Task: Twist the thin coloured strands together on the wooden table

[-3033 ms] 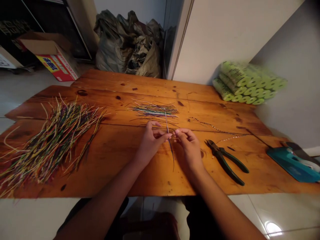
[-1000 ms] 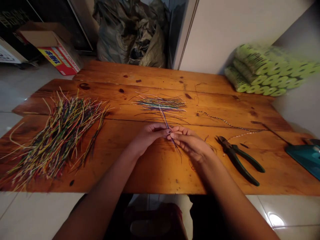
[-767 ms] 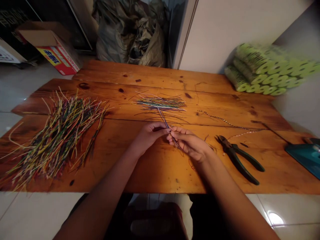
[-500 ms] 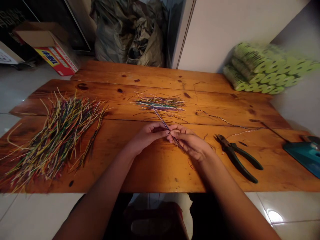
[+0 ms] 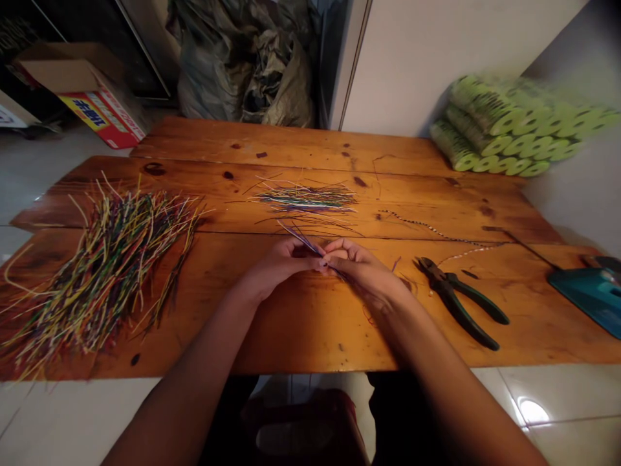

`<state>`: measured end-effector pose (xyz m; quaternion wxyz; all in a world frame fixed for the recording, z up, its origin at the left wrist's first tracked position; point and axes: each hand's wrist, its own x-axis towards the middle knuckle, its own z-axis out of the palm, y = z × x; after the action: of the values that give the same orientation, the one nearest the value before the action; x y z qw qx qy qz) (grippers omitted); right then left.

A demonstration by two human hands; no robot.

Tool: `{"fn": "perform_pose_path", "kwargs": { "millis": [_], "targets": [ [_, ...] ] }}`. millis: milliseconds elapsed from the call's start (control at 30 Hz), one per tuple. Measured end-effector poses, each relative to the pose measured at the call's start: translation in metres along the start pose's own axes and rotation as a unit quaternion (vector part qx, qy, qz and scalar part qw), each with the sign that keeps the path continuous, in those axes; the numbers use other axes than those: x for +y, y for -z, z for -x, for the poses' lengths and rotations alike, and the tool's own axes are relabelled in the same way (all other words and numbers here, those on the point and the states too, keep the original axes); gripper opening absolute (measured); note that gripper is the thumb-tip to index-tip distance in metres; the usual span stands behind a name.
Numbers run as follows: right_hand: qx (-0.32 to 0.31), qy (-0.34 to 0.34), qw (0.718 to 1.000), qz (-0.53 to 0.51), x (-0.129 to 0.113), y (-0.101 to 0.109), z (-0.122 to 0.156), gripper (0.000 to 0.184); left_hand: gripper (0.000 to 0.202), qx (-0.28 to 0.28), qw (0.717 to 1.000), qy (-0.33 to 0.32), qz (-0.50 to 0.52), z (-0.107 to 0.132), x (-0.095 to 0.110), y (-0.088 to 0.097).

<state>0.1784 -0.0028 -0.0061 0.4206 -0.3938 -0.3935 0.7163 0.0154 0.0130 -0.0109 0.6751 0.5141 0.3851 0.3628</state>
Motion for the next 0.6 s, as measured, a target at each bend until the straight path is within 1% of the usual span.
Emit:
{"fn": "perform_pose_path", "kwargs": {
  "millis": [100, 200, 300, 400, 500, 600],
  "targets": [
    [-0.011, 0.003, 1.000, 0.002, 0.002, -0.003, 0.001, 0.019, 0.013, 0.025, 1.000, -0.012, -0.013, 0.000, 0.001, -0.002],
    [-0.015, 0.023, 1.000, 0.006, 0.003, -0.003, 0.001, 0.019, 0.013, 0.048, 0.998, -0.030, -0.035, 0.000, 0.002, -0.002],
    [-0.014, 0.041, 0.999, 0.026, 0.004, -0.003, 0.001, 0.019, 0.012, 0.070, 0.995, -0.035, -0.056, -0.001, 0.002, -0.004],
    [-0.010, 0.073, 0.996, 0.059, 0.004, -0.002, 0.001, 0.020, 0.014, 0.100, 0.993, -0.045, -0.042, -0.001, 0.002, -0.008],
    [0.001, 0.102, 0.991, 0.086, 0.005, -0.003, -0.001, 0.020, 0.012, 0.110, 0.991, -0.070, -0.007, -0.001, -0.002, -0.011],
    [0.006, 0.102, 0.992, 0.077, 0.006, -0.004, -0.002, 0.020, 0.011, 0.131, 0.985, -0.100, -0.046, -0.002, -0.007, -0.010]
  ]
}}
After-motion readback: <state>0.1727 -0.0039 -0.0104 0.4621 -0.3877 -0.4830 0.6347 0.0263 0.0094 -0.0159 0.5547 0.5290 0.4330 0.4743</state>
